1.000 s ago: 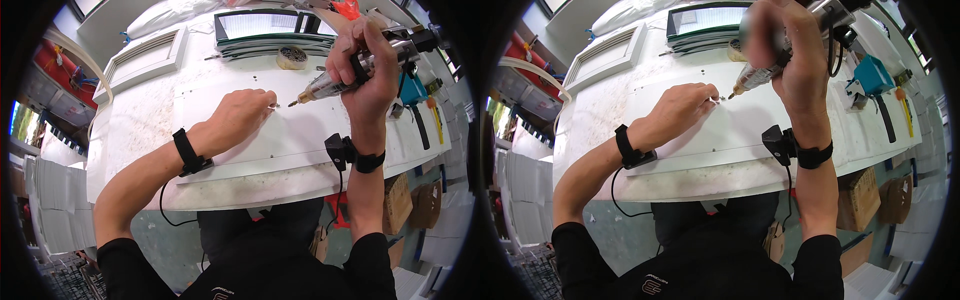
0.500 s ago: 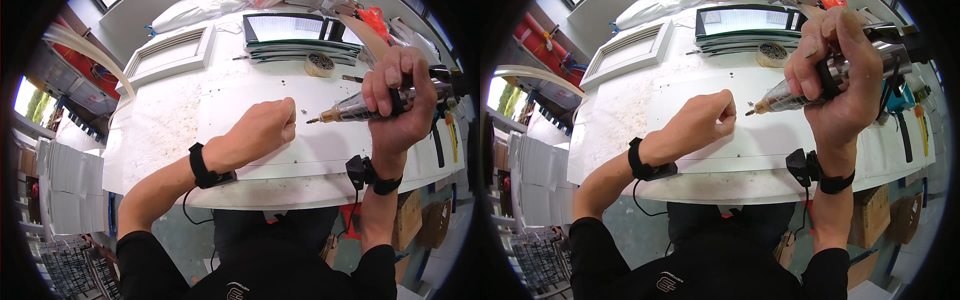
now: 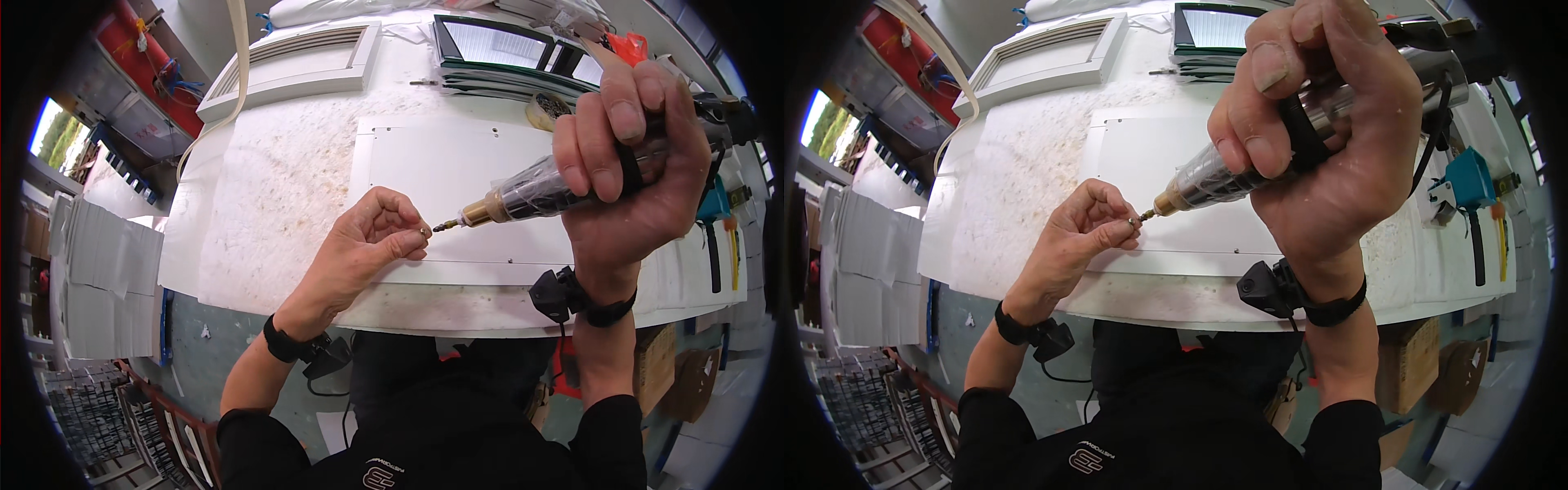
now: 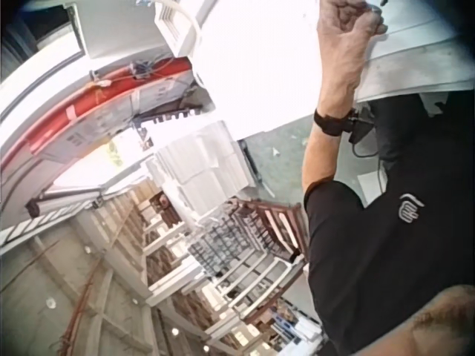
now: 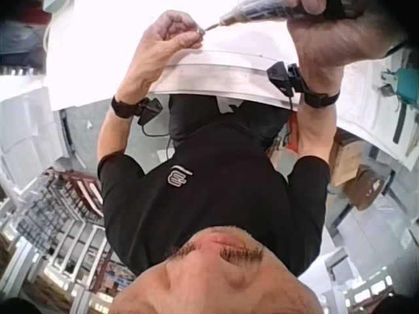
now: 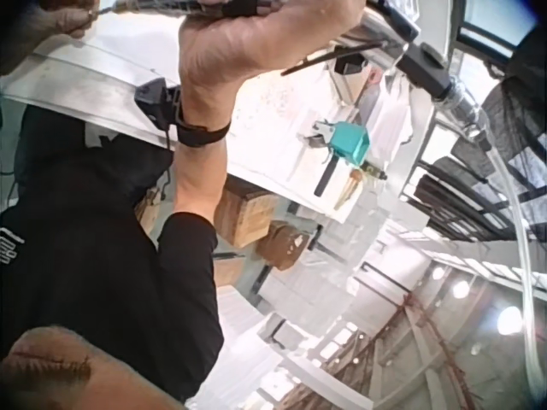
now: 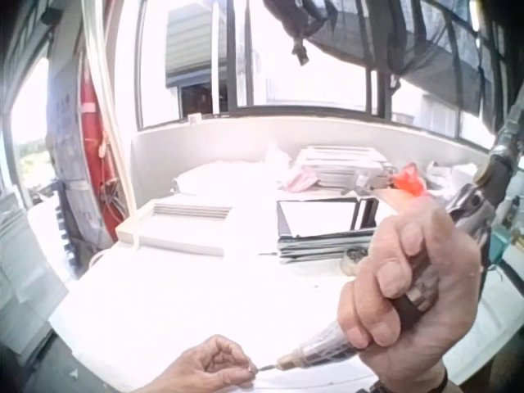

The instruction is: The person assembles window components on a workbench. They place a black panel into a white frame, add a white board, and then use a pneumatic screwdriver to fasten screws into the board. The person handles the frame, panel, board, and screws throughout the process.

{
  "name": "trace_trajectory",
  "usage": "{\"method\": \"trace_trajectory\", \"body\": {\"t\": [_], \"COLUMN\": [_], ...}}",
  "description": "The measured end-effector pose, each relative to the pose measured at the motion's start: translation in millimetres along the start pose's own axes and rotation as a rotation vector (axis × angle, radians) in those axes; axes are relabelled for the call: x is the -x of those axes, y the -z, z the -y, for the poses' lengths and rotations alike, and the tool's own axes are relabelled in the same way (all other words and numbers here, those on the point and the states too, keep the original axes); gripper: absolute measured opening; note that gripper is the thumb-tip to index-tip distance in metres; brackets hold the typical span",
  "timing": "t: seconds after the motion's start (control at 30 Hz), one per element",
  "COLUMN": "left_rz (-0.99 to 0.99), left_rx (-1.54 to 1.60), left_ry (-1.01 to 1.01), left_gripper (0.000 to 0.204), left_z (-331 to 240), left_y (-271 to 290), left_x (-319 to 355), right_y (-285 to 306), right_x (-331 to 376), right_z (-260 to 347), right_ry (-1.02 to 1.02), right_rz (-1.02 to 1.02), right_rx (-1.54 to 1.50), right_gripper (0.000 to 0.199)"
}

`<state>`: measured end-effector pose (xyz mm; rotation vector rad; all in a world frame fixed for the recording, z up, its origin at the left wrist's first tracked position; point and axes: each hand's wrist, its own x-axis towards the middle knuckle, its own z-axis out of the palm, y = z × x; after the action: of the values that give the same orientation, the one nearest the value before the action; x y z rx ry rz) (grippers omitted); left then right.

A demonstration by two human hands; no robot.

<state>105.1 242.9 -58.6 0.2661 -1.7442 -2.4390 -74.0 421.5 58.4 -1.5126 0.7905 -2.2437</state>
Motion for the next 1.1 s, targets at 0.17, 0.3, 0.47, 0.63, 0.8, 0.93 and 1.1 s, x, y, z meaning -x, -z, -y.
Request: {"method": "trace_trajectory", "body": {"t": [0.17, 0.3, 0.47, 0.63, 0.8, 0.93, 1.1], "left_rz": [0.001, -0.009, -0.034, -0.049, -0.024, -0.152, -0.288], "left_rx": [0.039, 0.039, 0.063, 0.043, 0.045, -0.114, -0.652], "left_ry": [0.010, 0.012, -0.019, -0.011, -0.012, -0.070, -0.318], "left_gripper": [0.020, 0.019, 0.022, 0.021, 0.018, 0.015, 0.014], "left_z": [4, 2, 6, 6, 5, -1, -15], "left_y": [5, 4, 8, 9, 12, 11, 27], "left_x": [4, 6, 7, 8, 9, 8, -3], "right_y": [-7, -14, -7, -11, -17, -20, -70], "right_x": [-2, -6, -6, -9, -14, -22, -54], "right_z": [-9, -7, -14, -20, -28, -43, -52], "right_ry": [-0.009, -0.135, -0.161, -0.156, -0.084, -0.053, -0.279], "right_rz": [0.005, -0.006, 0.049, 0.074, 0.122, 0.132, -0.128], "right_rx": [0.002, 0.096, 0.144, 0.105, -0.016, -0.014, 0.127], "right_gripper": [0.026, 0.026, 0.027, 0.028, 0.029, 0.030, 0.041]}}
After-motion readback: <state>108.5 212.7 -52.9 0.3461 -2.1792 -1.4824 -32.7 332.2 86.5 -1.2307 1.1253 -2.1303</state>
